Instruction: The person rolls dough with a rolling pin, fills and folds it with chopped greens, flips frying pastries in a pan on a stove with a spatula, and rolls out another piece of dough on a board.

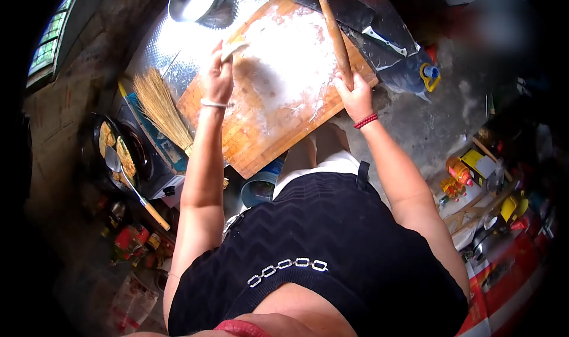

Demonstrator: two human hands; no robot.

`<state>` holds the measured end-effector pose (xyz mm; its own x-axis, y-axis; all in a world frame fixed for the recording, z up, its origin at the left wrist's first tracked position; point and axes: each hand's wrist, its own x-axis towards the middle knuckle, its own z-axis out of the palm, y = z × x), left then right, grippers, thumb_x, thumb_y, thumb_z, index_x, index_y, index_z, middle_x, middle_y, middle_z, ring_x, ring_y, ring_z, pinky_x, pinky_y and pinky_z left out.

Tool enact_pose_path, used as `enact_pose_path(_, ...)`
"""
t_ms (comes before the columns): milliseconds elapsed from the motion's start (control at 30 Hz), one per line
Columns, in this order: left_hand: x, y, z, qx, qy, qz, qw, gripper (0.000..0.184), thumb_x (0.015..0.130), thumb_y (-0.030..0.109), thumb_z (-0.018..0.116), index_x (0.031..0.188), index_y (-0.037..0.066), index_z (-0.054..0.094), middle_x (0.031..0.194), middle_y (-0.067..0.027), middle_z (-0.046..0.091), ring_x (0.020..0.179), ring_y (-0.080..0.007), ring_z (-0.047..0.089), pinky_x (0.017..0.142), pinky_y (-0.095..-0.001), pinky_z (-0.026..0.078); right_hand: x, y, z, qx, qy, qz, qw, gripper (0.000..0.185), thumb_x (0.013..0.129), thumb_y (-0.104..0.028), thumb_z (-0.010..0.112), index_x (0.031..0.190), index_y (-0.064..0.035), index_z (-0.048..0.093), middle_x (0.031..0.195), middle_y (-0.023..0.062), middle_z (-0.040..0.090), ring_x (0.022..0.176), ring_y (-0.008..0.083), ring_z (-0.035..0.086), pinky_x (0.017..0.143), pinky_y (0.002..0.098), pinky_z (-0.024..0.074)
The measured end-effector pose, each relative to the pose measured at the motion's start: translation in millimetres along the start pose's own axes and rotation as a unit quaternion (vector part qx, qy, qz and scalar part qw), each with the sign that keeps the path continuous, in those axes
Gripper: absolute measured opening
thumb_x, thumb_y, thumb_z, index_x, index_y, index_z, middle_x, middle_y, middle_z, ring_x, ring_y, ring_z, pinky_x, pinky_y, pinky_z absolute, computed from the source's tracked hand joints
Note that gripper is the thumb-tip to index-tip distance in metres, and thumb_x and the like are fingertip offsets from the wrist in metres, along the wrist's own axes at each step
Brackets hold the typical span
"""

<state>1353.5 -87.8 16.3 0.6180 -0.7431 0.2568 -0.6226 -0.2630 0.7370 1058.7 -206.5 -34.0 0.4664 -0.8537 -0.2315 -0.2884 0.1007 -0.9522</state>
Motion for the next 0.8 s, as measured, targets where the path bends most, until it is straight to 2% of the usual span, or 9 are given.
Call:
enact_pose_path(67, 23, -4, 8, 0.083, 0.015, 0.096, 0.992, 0.006, 0.087, 0.002, 0.06, 0.092, 0.001, 0.064, 0.127, -0.022, 0.059, 0.107, -0.0306, 0.064, 0.086, -0.0361, 0.052, 2, 7, -1, -0.004, -0.006, -0.014, 1.0, 0.015, 0.087, -0.009, 0.069, 0.098, -0.001, 0.063, 0.085, -0.0007, 0.064, 0.077, 0.0058, 0.057, 0.071, 0.024, 0.049)
enact_pose_path(167, 27, -43, 70, 0.116, -0.036, 0.048, 0.991, 0.003, 0.085, 0.002, 0.059, 0.082, 0.002, 0.058, 0.131, -0.0212, 0.057, 0.115, -0.0378, 0.058, 0.092, -0.0395, 0.05, 2, 5, 1, -0.019, -0.003, -0.023, 1.0, 0.014, 0.087, -0.008, 0.069, 0.097, -0.0016, 0.063, 0.084, -0.0014, 0.063, 0.076, 0.0053, 0.056, 0.071, 0.0238, 0.0488)
enact_pose_path(267, -2, -14, 85, 0.177, 0.0, 0.145, 0.973, 0.007, 0.084, 0.005, 0.057, 0.078, 0.003, 0.055, 0.131, -0.0221, 0.056, 0.123, -0.0419, 0.052, 0.102, -0.0493, 0.044, -1, -1, 5, 0.002, 0.01, -0.016, 1.0, 0.013, 0.087, -0.008, 0.069, 0.095, -0.002, 0.063, 0.082, -0.0014, 0.062, 0.074, 0.005, 0.056, 0.069, 0.0238, 0.0486)
enact_pose_path(300, -22, -5, 90, 0.149, -0.025, 0.108, 0.983, 0.006, 0.084, 0.003, 0.056, 0.078, 0.006, 0.056, 0.13, -0.0214, 0.057, 0.125, -0.04, 0.05, 0.105, -0.0513, 0.041, -3, -2, 4, 0.016, 0.016, -0.01, 1.0, 0.012, 0.087, -0.008, 0.069, 0.095, -0.0021, 0.063, 0.081, -0.0013, 0.063, 0.073, 0.005, 0.056, 0.069, 0.0238, 0.0486)
enact_pose_path(433, -101, 24, 67, 0.151, -0.21, 0.222, 0.94, 0.007, 0.084, 0.004, 0.058, 0.084, 0.009, 0.054, 0.14, -0.0068, 0.052, 0.13, -0.0287, 0.048, 0.109, -0.0449, 0.04, -1, 2, 5, -0.011, 0.007, -0.023, 1.0, 0.013, 0.087, -0.009, 0.07, 0.096, -0.002, 0.063, 0.081, -0.001, 0.064, 0.073, 0.005, 0.056, 0.069, 0.0241, 0.049)
enact_pose_path(567, -97, -16, 36, 0.263, -0.34, 0.215, 0.877, 0.006, 0.084, 0.007, 0.052, 0.089, 0.006, 0.056, 0.152, -0.0097, 0.035, 0.141, -0.0259, 0.032, 0.116, -0.0446, 0.029, -1, -3, 3, -0.021, 0.008, -0.035, 0.999, 0.014, 0.087, -0.01, 0.07, 0.096, -0.002, 0.064, 0.082, -0.0004, 0.065, 0.073, 0.0057, 0.057, 0.07, 0.0244, 0.0494)
enact_pose_path(633, -74, -29, 42, 0.393, -0.227, 0.195, 0.869, 0.011, 0.086, 0.009, 0.052, 0.094, 0.006, 0.059, 0.152, -0.011, 0.036, 0.14, -0.0275, 0.033, 0.115, -0.0473, 0.027, -2, 0, 5, -0.022, 0.011, -0.037, 0.999, 0.014, 0.087, -0.011, 0.07, 0.096, -0.002, 0.064, 0.081, 0.0001, 0.065, 0.073, 0.006, 0.058, 0.069, 0.0247, 0.0496)
enact_pose_path(700, -53, -12, 50, 0.238, -0.149, 0.045, 0.959, 0.016, 0.089, 0.012, 0.051, 0.1, 0.007, 0.061, 0.151, -0.0139, 0.037, 0.14, -0.0334, 0.032, 0.114, -0.0495, 0.026, 0, 5, 5, -0.026, 0.012, -0.036, 0.999, 0.014, 0.087, -0.012, 0.07, 0.096, -0.0022, 0.064, 0.081, 0.0008, 0.066, 0.073, 0.0064, 0.058, 0.069, 0.0251, 0.0498)
enact_pose_path(800, -55, 9, 83, 0.286, -0.145, 0.029, 0.947, 0.019, 0.09, 0.019, 0.052, 0.104, 0.01, 0.062, 0.15, -0.0171, 0.036, 0.14, -0.0404, 0.028, 0.114, -0.0522, 0.022, -1, 4, 6, -0.066, 0.022, -0.055, 0.996, 0.015, 0.087, -0.013, 0.071, 0.096, -0.0028, 0.064, 0.08, 0.0019, 0.067, 0.071, 0.0078, 0.06, 0.068, 0.0267, 0.0505)
